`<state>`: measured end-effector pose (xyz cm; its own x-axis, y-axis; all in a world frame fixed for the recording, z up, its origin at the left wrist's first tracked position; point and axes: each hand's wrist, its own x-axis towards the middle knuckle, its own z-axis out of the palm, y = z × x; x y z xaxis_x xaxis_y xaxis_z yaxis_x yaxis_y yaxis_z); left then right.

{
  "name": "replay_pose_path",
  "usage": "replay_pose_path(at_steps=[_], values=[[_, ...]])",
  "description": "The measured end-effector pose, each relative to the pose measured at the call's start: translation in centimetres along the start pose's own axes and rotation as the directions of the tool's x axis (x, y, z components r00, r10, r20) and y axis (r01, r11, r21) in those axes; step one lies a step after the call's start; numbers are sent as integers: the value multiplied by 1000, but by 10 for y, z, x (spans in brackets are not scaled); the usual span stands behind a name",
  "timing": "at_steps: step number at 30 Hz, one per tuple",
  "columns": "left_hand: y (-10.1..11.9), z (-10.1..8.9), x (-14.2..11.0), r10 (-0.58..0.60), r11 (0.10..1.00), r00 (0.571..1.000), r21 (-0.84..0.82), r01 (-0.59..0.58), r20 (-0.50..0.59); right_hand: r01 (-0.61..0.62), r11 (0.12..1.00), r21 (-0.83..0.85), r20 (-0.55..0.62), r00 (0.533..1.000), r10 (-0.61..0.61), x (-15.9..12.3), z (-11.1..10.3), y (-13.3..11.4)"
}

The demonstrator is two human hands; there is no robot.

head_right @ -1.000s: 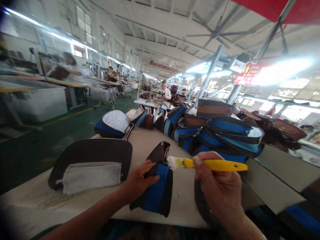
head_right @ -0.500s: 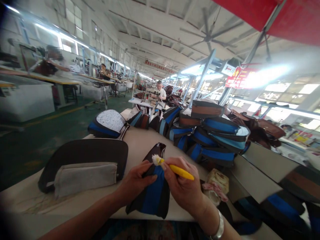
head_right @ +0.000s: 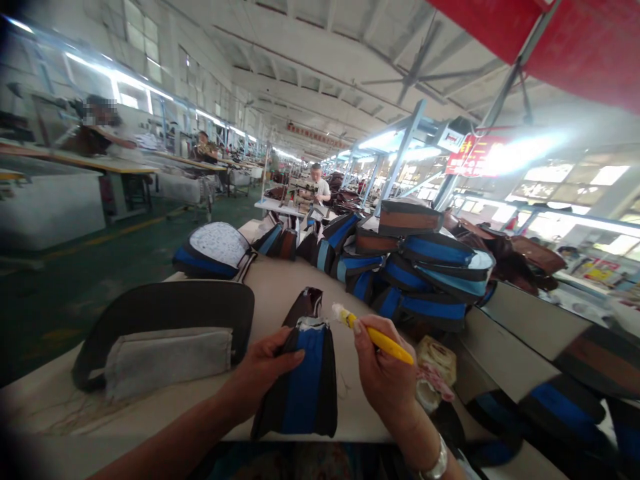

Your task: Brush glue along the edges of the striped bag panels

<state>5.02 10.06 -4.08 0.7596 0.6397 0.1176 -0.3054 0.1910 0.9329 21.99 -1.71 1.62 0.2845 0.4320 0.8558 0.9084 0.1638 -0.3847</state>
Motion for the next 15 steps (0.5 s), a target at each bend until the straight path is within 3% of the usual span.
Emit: replay_pose_path(at_steps=[2, 5, 9, 12, 15], values=[[-1, 1, -3, -25, 999, 1000, -48, 25, 1, -42, 997, 58, -33, 998, 44, -4, 3, -3], [-1, 2, -6, -57, 993, 998, -108, 57, -1, -28, 991, 134, 31, 999, 24, -8, 10, -8], [0, 1, -9, -66, 987, 998, -146, 66, 6, -5, 1000, 1, 4, 1000, 5, -8, 9, -6], [0, 0, -10, -24, 996, 1000, -89, 25, 6, 47, 999, -18, -33, 998, -47, -5, 6, -13], [2, 1, -10, 95, 990, 995, 105, -91, -28, 162, 984, 81, 46, 985, -166, -6, 10, -30]])
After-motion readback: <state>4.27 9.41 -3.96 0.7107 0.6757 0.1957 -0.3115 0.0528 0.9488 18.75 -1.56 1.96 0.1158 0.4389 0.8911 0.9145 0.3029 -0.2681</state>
